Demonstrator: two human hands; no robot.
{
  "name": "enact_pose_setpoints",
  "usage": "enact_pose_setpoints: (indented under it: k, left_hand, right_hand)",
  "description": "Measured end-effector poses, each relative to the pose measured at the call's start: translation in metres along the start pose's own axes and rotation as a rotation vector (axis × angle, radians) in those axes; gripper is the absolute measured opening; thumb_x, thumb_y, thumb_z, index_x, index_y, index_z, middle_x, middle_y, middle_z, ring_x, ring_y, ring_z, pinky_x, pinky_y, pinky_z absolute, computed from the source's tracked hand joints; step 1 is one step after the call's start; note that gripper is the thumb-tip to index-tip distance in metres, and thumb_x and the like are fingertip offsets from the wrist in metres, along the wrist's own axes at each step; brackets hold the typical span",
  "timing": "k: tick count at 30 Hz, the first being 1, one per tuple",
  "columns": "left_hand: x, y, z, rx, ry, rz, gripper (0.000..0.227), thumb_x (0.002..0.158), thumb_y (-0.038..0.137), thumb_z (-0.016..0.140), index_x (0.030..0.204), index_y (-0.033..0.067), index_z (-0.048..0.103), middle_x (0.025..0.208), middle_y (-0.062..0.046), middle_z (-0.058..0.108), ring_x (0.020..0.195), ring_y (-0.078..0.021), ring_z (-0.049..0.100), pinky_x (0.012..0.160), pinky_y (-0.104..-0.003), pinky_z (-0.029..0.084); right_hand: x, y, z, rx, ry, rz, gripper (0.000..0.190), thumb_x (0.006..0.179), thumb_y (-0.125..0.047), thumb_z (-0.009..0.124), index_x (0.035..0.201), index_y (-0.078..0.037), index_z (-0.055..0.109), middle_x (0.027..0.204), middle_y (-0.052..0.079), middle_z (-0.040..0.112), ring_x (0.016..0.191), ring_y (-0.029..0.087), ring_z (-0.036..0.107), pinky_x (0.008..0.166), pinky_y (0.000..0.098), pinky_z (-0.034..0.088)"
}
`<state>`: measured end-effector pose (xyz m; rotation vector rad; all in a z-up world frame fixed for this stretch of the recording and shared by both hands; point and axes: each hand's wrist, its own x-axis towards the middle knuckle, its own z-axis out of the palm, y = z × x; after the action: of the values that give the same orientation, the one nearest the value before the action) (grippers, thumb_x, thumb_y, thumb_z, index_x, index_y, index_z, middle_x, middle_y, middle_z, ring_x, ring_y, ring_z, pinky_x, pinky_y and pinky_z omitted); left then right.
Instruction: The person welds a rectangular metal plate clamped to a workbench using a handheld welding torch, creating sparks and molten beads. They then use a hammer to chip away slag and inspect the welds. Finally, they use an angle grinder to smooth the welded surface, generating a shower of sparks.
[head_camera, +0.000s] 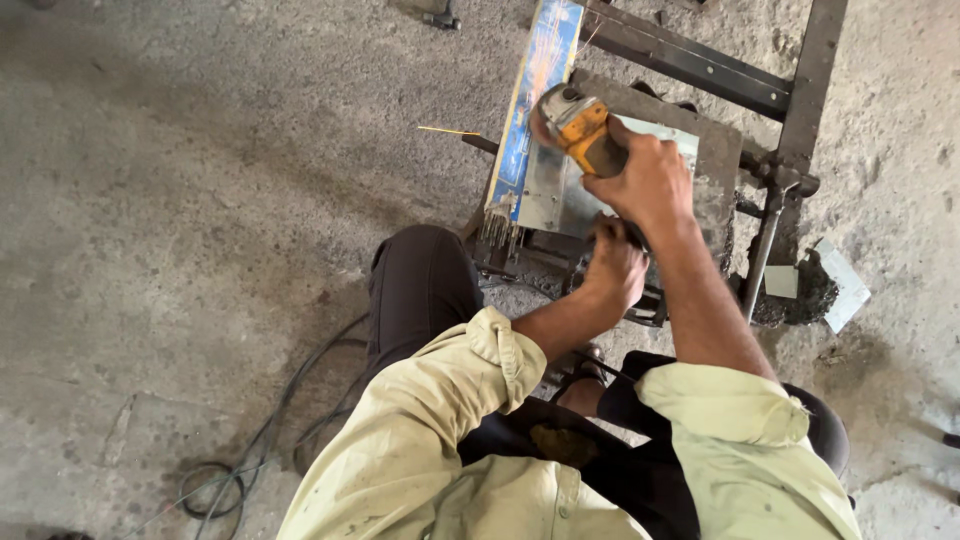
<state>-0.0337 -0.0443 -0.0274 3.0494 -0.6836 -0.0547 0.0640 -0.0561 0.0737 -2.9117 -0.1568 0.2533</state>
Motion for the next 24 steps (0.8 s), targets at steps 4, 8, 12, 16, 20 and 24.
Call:
enact_pose_setpoints:
  k: [4,8,12,16,20,24]
  left_hand:
    - [0.000,-0.001,0.005,0.073,0.067,-0.019,0.047,0.089,0.037,0.056,0.121,0.0069,0.073,0.126,-0.020,0.067,0.120,-0.0435,0.054,0.096,-0.060,0.042]
    - [-0.011,-0.002,0.002,0.018,-0.031,0.047,0.042,0.093,0.035,0.056,0.119,0.0085,0.075,0.133,-0.023,0.064,0.129,-0.0437,0.050,0.095,-0.056,0.043]
    - [-0.025,0.001,-0.002,0.153,0.032,0.020,0.046,0.091,0.037,0.055,0.119,0.0060,0.075,0.142,-0.028,0.059,0.128,-0.0430,0.049,0.091,-0.052,0.044]
    - [-0.043,0.008,-0.008,0.202,0.027,0.073,0.046,0.091,0.037,0.056,0.119,0.0046,0.074,0.142,-0.028,0.058,0.131,-0.0444,0.048,0.086,-0.051,0.046]
    - [-0.045,0.011,-0.003,0.217,-0.058,0.204,0.043,0.093,0.035,0.057,0.116,0.0029,0.074,0.132,-0.024,0.064,0.133,-0.0447,0.049,0.093,-0.058,0.048]
    - [-0.040,0.017,0.006,0.053,-0.030,0.183,0.041,0.091,0.036,0.059,0.115,0.0056,0.073,0.122,-0.019,0.068,0.126,-0.0407,0.054,0.092,-0.060,0.049]
  right_hand:
    - [-0.006,0.013,-0.004,-0.033,-0.012,0.029,0.086,0.069,-0.042,0.093,0.142,-0.011,0.063,0.112,0.019,0.074,0.092,0.033,0.075,0.088,0.0465,0.060]
    - [-0.020,0.028,-0.013,-0.024,0.055,0.054,0.086,0.069,-0.041,0.093,0.144,-0.012,0.063,0.113,0.021,0.075,0.095,0.033,0.075,0.090,0.0462,0.060]
    - [-0.028,0.043,-0.016,-0.021,0.044,0.095,0.090,0.071,-0.040,0.092,0.149,-0.010,0.058,0.112,0.023,0.076,0.094,0.032,0.076,0.092,0.0433,0.060]
    - [-0.043,0.058,-0.010,0.006,-0.002,-0.010,0.093,0.067,-0.040,0.093,0.146,-0.008,0.057,0.116,0.022,0.074,0.093,0.030,0.076,0.090,0.0425,0.059]
    - [-0.057,0.053,-0.007,-0.076,-0.023,-0.055,0.093,0.063,-0.040,0.097,0.142,-0.008,0.062,0.114,0.025,0.072,0.096,0.032,0.074,0.088,0.0437,0.059]
    - [-0.072,0.041,-0.015,-0.132,-0.089,0.041,0.086,0.069,-0.045,0.093,0.143,-0.012,0.062,0.107,0.021,0.077,0.094,0.030,0.077,0.090,0.0425,0.061]
